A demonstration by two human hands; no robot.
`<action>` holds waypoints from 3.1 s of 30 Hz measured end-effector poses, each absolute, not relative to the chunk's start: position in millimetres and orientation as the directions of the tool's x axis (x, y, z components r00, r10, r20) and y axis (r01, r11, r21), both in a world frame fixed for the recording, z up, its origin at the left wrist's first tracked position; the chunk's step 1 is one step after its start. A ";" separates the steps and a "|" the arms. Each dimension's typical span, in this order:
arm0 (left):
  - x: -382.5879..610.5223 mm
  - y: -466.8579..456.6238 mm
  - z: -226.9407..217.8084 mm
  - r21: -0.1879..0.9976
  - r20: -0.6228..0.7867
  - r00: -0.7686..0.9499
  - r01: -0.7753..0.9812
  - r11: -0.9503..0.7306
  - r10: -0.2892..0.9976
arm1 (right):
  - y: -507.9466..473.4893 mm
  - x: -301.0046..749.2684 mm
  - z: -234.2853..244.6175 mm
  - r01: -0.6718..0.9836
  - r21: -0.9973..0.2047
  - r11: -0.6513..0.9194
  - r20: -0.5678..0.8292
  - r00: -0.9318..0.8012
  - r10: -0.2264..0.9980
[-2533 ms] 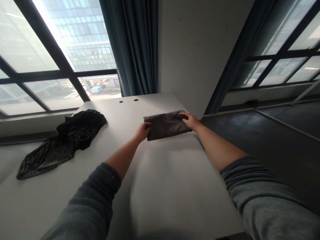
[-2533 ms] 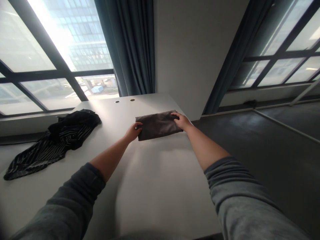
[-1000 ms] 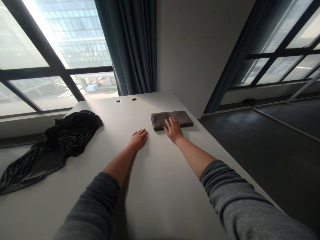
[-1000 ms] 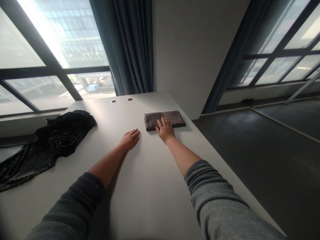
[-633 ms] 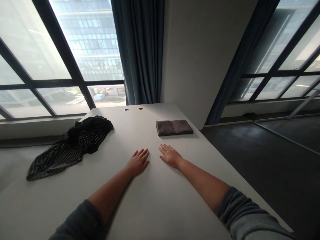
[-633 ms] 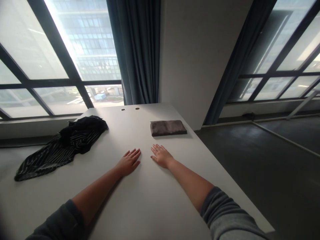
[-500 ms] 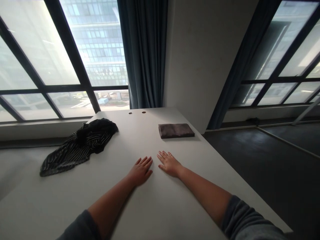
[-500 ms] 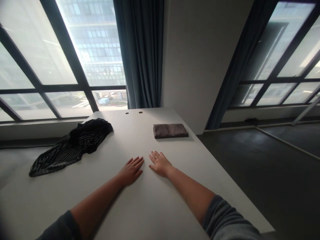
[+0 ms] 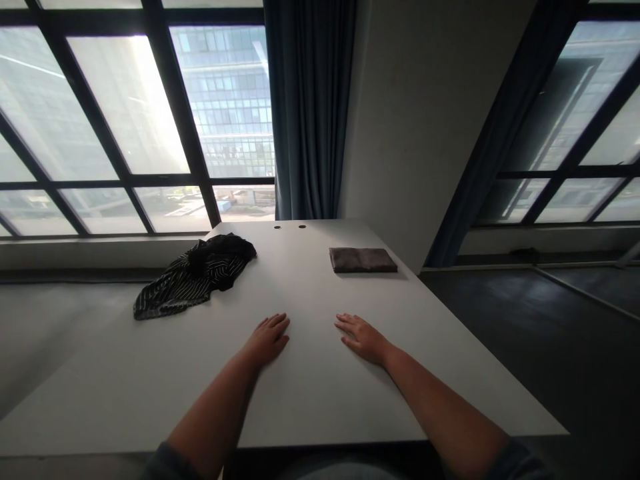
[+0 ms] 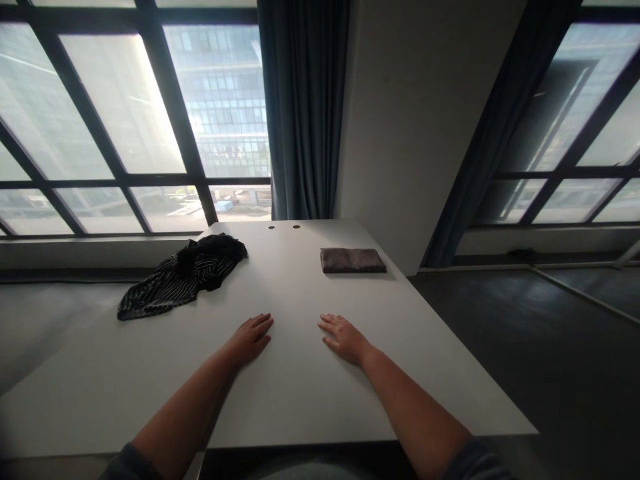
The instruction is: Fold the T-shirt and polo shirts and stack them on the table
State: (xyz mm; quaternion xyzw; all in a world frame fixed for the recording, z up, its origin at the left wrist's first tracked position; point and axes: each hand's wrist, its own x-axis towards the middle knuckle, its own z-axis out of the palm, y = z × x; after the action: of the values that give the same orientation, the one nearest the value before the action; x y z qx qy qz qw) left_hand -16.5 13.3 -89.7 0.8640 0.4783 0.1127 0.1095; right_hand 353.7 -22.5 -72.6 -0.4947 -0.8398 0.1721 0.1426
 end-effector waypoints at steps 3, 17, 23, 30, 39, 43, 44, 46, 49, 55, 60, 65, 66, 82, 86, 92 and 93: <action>-15.2 15.6 -91.0 0.293 0.127 0.502 0.805 -0.516 0.856 | -22.4 352.9 -74.7 0.779 -0.425 0.462 0.098 -0.468 0.878; -14.7 18.4 -95.0 0.281 0.155 0.493 0.809 -0.516 0.856 | -23.8 354.2 -78.5 0.774 -0.435 0.460 0.165 -0.434 0.886; -15.3 18.6 -95.2 0.282 0.160 0.490 0.809 -0.515 0.857 | -22.6 355.7 -81.8 0.768 -0.437 0.469 0.176 -0.438 0.882; -16.4 21.7 -90.1 0.291 0.201 0.455 0.818 -0.496 0.867 | -24.9 354.4 -76.5 0.766 -0.452 0.456 0.162 -0.433 0.887; -43.0 52.5 -92.8 0.220 0.238 0.241 0.930 -0.294 0.941 | -24.7 356.0 -76.0 0.748 -0.487 0.451 0.161 -0.431 0.888; -72.9 79.2 -87.6 0.190 0.325 0.076 0.971 -0.144 0.943 | -23.1 357.4 -78.8 0.747 -0.486 0.454 0.161 -0.434 0.887; -79.9 85.2 -85.9 0.183 0.348 0.040 0.977 -0.110 0.937 | -22.9 357.6 -79.0 0.749 -0.485 0.451 0.157 -0.433 0.888; -92.2 96.2 -82.2 0.163 0.376 -0.012 0.985 -0.053 0.927 | -22.9 358.0 -79.0 0.750 -0.485 0.450 0.156 -0.432 0.888; -107.6 110.8 -75.4 0.130 0.388 -0.064 0.991 0.014 0.919 | -23.2 358.2 -78.6 0.746 -0.485 0.457 0.167 -0.434 0.885; -139.4 141.7 -47.3 0.198 0.437 -0.232 0.967 0.158 0.869 | -22.1 357.6 -78.2 0.755 -0.465 0.461 0.195 -0.421 0.886; -170.5 182.3 -7.5 0.243 0.399 -0.360 0.928 0.281 0.843 | -16.3 358.4 -82.7 0.810 -0.429 0.401 0.246 -0.323 0.914; -200.5 227.6 23.4 0.195 0.238 -0.426 0.902 0.386 0.873 | -11.6 360.0 -87.8 0.879 -0.395 0.269 0.237 -0.186 0.954; -205.5 235.9 27.0 0.184 0.202 -0.427 0.901 0.394 0.882 | -11.4 360.2 -88.0 0.880 -0.394 0.266 0.232 -0.185 0.955; -188.7 246.4 -55.4 0.232 0.096 -0.414 0.894 0.384 0.905 | 11.6 369.1 -92.4 0.866 -0.324 0.382 0.411 -0.235 0.881; -172.3 226.8 -65.8 0.264 0.304 -0.413 0.902 0.341 0.858 | 67.0 386.6 -96.2 0.913 -0.183 0.364 0.504 -0.231 0.832; -146.4 199.9 -62.7 0.316 0.455 -0.421 0.900 0.300 0.784 | 189.5 437.9 -79.6 0.949 0.084 0.304 0.330 -0.314 0.890; -143.7 196.8 -62.2 0.324 0.460 -0.414 0.902 0.286 0.785 | 208.5 445.5 -75.7 0.941 0.109 0.320 0.251 -0.338 0.907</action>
State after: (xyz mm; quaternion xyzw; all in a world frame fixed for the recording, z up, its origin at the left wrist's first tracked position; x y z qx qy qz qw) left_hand -143.7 196.8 -62.2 0.5306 0.7949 0.2744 -0.1060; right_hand 445.5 208.5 -75.7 -0.5709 -0.8093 -0.1179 0.0721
